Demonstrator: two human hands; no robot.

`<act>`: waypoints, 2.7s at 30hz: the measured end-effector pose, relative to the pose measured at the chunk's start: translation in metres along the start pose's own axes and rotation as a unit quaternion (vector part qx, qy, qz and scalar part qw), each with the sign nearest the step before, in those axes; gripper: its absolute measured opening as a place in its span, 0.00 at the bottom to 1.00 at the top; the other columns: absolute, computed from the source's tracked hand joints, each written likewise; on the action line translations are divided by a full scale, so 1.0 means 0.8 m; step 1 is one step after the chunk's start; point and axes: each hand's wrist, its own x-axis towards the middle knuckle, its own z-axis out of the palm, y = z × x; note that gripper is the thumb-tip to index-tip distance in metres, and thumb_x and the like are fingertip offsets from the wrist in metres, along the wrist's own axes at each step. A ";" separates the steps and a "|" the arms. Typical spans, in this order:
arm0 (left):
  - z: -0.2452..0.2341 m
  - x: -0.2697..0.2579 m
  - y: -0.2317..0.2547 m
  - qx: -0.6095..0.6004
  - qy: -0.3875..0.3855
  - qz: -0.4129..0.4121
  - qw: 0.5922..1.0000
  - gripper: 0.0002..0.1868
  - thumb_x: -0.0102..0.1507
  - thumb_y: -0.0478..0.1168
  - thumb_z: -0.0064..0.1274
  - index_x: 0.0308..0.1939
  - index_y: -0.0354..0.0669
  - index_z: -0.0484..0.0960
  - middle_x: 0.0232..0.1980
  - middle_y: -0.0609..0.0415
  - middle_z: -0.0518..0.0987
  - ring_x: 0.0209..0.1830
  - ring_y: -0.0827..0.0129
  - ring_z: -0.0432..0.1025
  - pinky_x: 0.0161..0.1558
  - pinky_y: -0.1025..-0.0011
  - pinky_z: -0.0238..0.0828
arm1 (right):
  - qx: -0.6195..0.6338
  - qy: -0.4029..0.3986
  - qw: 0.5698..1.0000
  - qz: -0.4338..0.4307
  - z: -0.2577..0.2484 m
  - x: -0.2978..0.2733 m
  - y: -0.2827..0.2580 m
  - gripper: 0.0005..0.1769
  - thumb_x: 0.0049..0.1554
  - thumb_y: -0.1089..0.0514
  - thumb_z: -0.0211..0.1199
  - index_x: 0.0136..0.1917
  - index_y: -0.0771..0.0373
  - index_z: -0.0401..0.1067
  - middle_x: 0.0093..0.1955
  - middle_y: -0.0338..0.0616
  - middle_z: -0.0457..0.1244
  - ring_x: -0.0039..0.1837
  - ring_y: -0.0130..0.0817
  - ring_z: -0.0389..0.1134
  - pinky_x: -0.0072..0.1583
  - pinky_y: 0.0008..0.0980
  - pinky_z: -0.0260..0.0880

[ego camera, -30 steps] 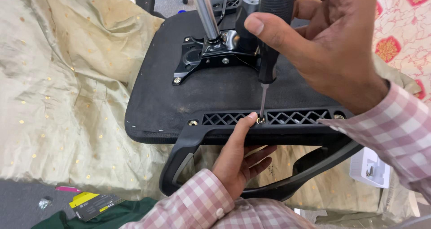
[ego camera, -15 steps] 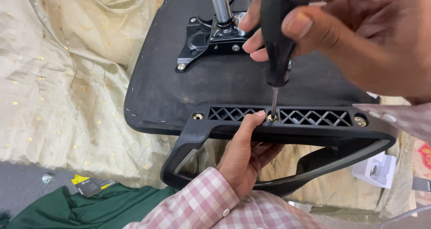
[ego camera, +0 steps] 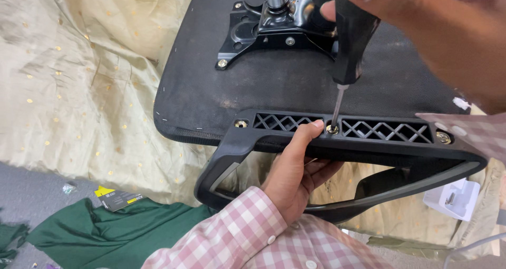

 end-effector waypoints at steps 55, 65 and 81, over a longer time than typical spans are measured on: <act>0.001 0.005 -0.005 -0.007 -0.017 0.017 1.000 0.19 0.62 0.55 0.54 0.43 0.45 0.80 0.41 0.57 0.83 0.43 0.73 0.79 0.55 0.71 0.78 | 0.222 0.038 0.974 0.002 0.042 -0.006 0.000 0.24 0.77 0.43 0.43 0.50 0.67 0.60 0.42 0.40 0.55 0.35 0.25 0.52 0.39 0.26 0.55; 0.000 0.002 -0.005 -0.019 -0.001 0.005 1.000 0.16 0.62 0.53 0.54 0.41 0.44 0.79 0.40 0.56 0.83 0.43 0.72 0.80 0.55 0.70 0.79 | 0.232 0.023 0.972 0.004 0.038 0.000 0.000 0.26 0.74 0.40 0.44 0.52 0.67 0.61 0.42 0.40 0.55 0.34 0.24 0.51 0.38 0.26 0.54; 0.000 0.005 -0.005 -0.039 -0.014 0.012 0.999 0.17 0.62 0.52 0.56 0.44 0.44 0.79 0.43 0.56 0.83 0.44 0.72 0.80 0.56 0.69 0.79 | 0.234 0.017 0.972 0.002 0.061 0.021 -0.003 0.30 0.71 0.34 0.45 0.54 0.66 0.61 0.42 0.41 0.54 0.32 0.22 0.49 0.37 0.25 0.54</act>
